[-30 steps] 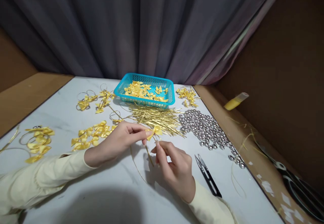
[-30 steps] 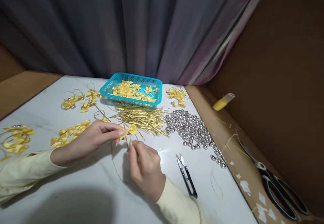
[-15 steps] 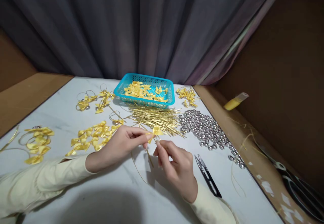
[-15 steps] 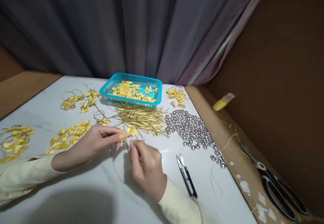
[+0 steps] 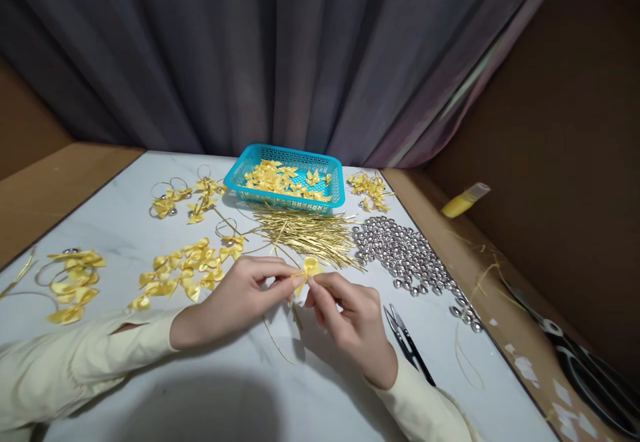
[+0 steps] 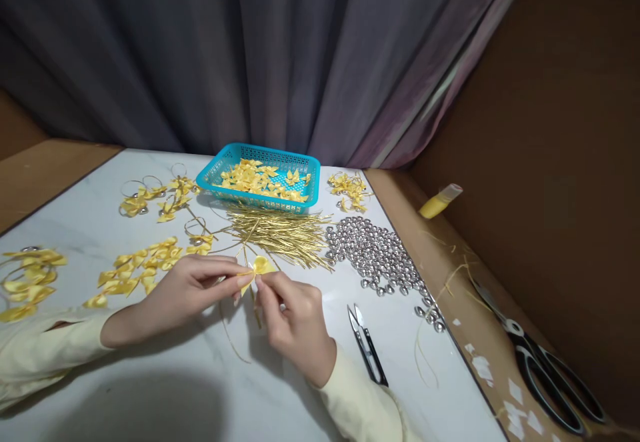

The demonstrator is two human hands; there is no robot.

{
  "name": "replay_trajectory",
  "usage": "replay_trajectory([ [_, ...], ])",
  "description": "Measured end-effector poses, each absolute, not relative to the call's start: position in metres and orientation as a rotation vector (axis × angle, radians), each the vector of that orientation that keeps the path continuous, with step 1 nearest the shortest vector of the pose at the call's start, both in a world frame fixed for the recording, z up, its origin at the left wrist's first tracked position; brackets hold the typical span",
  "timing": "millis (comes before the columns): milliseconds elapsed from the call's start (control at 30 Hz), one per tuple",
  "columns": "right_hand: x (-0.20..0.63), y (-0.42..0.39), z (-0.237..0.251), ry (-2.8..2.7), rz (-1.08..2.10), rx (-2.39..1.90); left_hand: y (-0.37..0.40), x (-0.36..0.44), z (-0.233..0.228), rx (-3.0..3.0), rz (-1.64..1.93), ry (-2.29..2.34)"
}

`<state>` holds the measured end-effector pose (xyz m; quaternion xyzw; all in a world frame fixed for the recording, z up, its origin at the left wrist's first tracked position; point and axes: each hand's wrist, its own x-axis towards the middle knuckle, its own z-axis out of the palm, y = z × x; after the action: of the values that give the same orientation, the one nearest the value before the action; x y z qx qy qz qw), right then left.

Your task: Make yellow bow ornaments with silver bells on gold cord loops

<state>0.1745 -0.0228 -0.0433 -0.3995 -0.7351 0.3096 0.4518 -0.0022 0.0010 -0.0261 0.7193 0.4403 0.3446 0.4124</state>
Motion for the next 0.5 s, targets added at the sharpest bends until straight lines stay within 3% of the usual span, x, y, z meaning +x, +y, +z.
replay_trajectory([
  [500, 0.1767, -0.0171, -0.0411, -1.812, 0.76, -0.974, 0.0017, -0.0049, -0.0265, 2.102, 1.145, 1.039],
])
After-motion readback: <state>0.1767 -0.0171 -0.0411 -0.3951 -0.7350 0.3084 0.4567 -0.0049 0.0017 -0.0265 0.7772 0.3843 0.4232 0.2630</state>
